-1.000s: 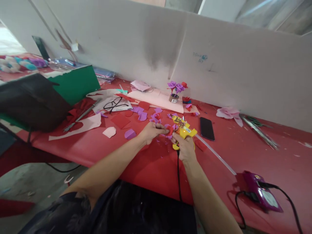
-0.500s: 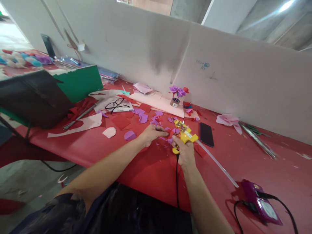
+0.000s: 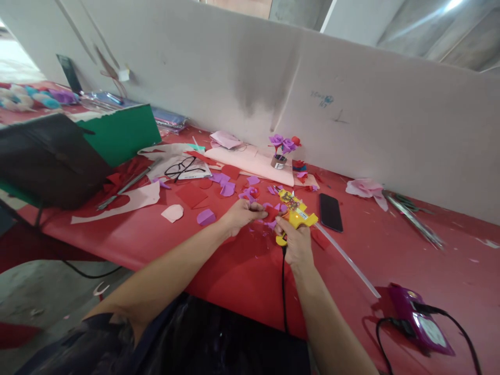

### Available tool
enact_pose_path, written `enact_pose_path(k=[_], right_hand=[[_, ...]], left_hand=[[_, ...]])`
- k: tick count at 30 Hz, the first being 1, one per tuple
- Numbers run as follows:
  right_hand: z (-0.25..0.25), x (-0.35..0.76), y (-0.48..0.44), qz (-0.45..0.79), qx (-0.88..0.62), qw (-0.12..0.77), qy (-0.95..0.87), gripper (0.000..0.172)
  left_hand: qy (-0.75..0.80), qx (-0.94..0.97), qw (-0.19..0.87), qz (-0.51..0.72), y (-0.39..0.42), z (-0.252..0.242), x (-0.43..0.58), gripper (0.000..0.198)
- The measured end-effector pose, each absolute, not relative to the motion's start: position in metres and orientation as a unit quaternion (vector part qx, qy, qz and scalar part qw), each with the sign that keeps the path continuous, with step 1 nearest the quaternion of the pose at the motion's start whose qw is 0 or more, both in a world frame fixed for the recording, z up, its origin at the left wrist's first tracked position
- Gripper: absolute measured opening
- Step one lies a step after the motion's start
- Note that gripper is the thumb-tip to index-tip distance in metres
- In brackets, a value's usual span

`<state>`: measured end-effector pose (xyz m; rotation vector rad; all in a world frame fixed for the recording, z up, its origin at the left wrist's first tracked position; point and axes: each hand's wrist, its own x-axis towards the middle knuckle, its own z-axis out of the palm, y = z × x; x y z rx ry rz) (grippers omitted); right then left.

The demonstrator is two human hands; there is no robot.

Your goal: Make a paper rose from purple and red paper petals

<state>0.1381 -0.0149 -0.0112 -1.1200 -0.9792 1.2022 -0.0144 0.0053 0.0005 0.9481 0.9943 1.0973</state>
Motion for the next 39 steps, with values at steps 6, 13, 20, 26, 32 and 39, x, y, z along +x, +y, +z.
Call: enact_pose_path(k=[6, 13, 20, 26, 32, 39], right_hand=[[-0.011, 0.137, -0.016, 0.51, -0.488, 0.578, -0.41, 0.025], [-0.012, 0.137, -0.015, 0.503, -0.492, 0.576, -0.416, 0.027], [-0.015, 0.138, -0.015, 0.5, -0.487, 0.582, -0.418, 0.028], [-0.012, 0.137, -0.016, 0.492, -0.505, 0.58, -0.408, 0.027], [-0.009, 0.136, -0.016, 0.487, -0.512, 0.583, -0.401, 0.026], [-0.012, 0.137, -0.014, 0.481, -0.52, 0.583, -0.397, 0.023]], left_hand=[[0.443, 0.416, 0.634, 0.479, 0.005, 0.001, -0.016, 0.024], [0.446, 0.428, 0.631, 0.47, 0.004, 0.003, -0.015, 0.027], [0.447, 0.43, 0.599, 0.506, 0.004, -0.001, -0.012, 0.03], [0.472, 0.504, 0.532, 0.49, -0.001, -0.006, -0.004, 0.023], [0.403, 0.452, 0.624, 0.493, -0.004, -0.008, -0.003, 0.028], [0.436, 0.441, 0.575, 0.533, 0.0, -0.004, -0.007, 0.02]])
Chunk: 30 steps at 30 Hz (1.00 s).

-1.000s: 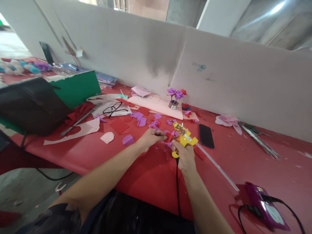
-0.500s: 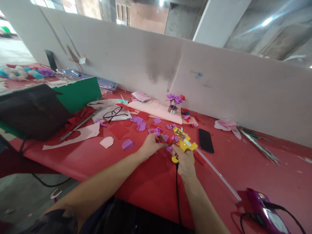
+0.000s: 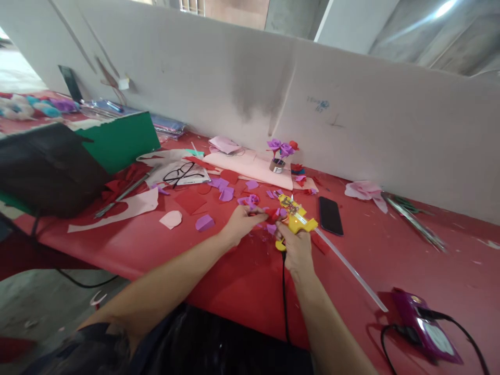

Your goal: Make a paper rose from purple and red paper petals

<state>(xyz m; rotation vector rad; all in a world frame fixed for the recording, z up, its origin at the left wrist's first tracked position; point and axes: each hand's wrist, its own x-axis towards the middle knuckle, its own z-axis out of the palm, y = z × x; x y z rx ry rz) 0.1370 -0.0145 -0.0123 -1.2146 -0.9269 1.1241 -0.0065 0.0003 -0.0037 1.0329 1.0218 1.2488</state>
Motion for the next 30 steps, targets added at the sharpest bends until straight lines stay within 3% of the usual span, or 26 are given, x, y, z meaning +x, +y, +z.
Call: enact_pose_path(k=[7, 12, 17, 21, 26, 30], right_hand=[[-0.013, 0.138, -0.013, 0.471, -0.533, 0.596, -0.373, 0.022], [-0.018, 0.137, -0.01, 0.474, -0.55, 0.59, -0.354, 0.02], [-0.018, 0.138, -0.007, 0.487, -0.543, 0.59, -0.345, 0.029], [-0.016, 0.141, -0.007, 0.476, -0.545, 0.597, -0.346, 0.024], [-0.015, 0.143, -0.008, 0.471, -0.55, 0.592, -0.354, 0.023], [-0.01, 0.144, -0.007, 0.483, -0.539, 0.599, -0.343, 0.023]], left_hand=[[0.466, 0.324, 0.589, 0.575, 0.017, 0.0, -0.027, 0.026], [0.458, 0.348, 0.602, 0.554, 0.023, 0.002, -0.038, 0.028], [0.472, 0.398, 0.598, 0.51, 0.024, 0.007, -0.046, 0.025], [0.479, 0.519, 0.585, 0.399, 0.023, 0.014, -0.07, 0.015], [0.408, 0.654, 0.615, 0.164, 0.024, 0.014, -0.1, 0.024], [0.434, 0.72, 0.54, 0.028, 0.03, 0.01, -0.101, 0.023]])
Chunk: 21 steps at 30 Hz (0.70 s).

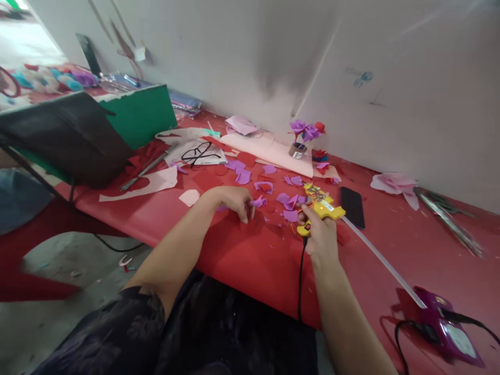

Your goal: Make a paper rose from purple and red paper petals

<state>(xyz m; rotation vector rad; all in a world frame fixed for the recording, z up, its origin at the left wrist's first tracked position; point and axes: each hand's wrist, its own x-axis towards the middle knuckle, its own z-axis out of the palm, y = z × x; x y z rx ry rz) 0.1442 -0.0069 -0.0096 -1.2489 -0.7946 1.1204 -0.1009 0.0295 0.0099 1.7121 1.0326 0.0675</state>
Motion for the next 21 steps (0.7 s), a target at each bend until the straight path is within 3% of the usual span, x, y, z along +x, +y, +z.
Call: enact_pose_path(k=[3, 9, 14, 17, 21], right_hand=[[-0.003, 0.145, -0.01, 0.499, -0.522, 0.609, -0.329, 0.027], [0.004, 0.157, -0.041, 0.514, -0.536, 0.562, -0.365, 0.03], [0.013, 0.175, -0.078, 0.535, -0.596, 0.354, -0.482, 0.038], [0.019, 0.177, -0.092, 0.546, -0.601, 0.206, -0.547, 0.046], [0.017, 0.169, -0.096, 0.488, -0.609, 0.125, -0.613, 0.051]], left_hand=[[0.445, 0.75, 0.49, -0.008, 0.031, 0.009, -0.096, 0.019], [0.396, 0.777, 0.489, 0.017, 0.031, 0.007, -0.089, 0.026], [0.381, 0.777, 0.497, 0.058, 0.032, 0.003, -0.081, 0.01], [0.375, 0.773, 0.504, 0.088, 0.032, 0.001, -0.077, 0.012], [0.362, 0.76, 0.531, 0.1, 0.031, 0.0, -0.075, 0.017]])
